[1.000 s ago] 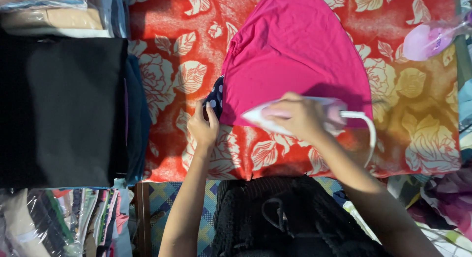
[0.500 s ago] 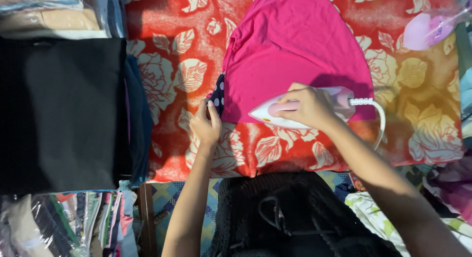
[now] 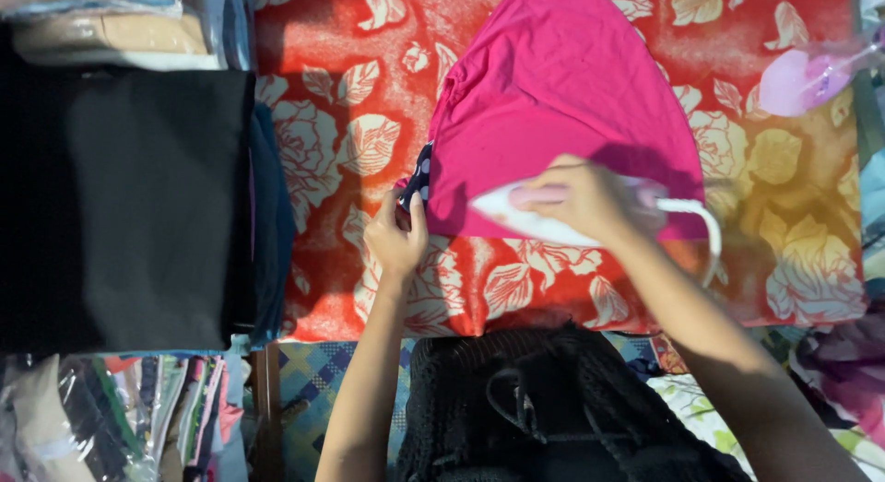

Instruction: The recorder irons a pink garment and folds it at an ironing station.

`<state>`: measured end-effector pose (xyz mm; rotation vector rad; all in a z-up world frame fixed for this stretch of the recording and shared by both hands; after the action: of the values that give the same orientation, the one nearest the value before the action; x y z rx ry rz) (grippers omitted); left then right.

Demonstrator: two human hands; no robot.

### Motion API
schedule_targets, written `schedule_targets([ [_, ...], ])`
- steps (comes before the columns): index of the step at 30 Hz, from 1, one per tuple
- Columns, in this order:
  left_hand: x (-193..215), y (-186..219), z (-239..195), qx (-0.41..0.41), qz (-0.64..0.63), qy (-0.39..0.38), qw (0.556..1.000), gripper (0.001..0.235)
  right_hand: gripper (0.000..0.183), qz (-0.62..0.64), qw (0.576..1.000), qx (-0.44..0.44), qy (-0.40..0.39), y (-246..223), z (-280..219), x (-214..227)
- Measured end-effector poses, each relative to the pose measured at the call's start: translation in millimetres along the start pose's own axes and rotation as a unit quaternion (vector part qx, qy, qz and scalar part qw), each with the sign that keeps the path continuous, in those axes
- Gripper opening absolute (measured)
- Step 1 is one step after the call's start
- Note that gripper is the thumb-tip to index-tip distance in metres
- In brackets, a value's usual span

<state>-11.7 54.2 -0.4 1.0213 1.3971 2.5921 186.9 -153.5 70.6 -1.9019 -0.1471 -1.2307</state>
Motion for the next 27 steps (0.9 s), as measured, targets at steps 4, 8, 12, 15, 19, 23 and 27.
schedule_targets([
  [4, 0.2, -6.0, -1.8, -0.005, -0.009, -0.018, 1.0, 0.021, 0.032, -0.067, 0.993, -0.067, 0.069, 31.6, 9.7, 9.8],
  [8, -2.9, -11.0, -2.2, -0.001, -0.003, -0.03, 1.0, 0.025, 0.031, -0.049, 0.998, -0.005, 0.04, -8.1, 21.0, -17.7],
  [12, -3.6, -8.0, -7.3, -0.019, 0.011, -0.03, 0.999, 0.032, 0.025, -0.079, 0.995, 0.014, 0.057, -53.3, 33.9, -41.8],
  [15, -4.2, -9.0, -4.4, -0.026, 0.023, -0.024, 0.999, 0.034, 0.024, -0.042, 0.996, 0.049, 0.065, -71.1, 23.1, -31.7],
  [19, -3.4, -5.9, -4.9, -0.028, 0.032, -0.023, 0.999, 0.031, 0.029, -0.076, 0.994, 0.047, -0.057, -54.7, -9.6, -12.8],
  [23, -5.5, -6.3, -3.0, -0.037, 0.045, -0.031, 0.998, 0.032, 0.03, -0.039, 0.998, -0.024, -0.045, 10.1, 14.3, 10.1],
  [27, -5.3, -5.4, -4.9, -0.033, 0.055, -0.032, 0.997, 0.034, 0.041, -0.167, 0.961, -0.204, 0.079, 64.6, 39.1, 17.9],
])
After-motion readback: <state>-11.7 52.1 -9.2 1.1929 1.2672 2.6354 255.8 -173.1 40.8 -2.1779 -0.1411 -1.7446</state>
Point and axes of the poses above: each hand's wrist, its own z-axis towards the middle knuckle, its own x-axis out of the back of the hand, y = z × x, the point moved 2 cm from there along z, towards the middle knuckle, and after that the axes turned 11 degrees about -x, right-handed, at the moved point
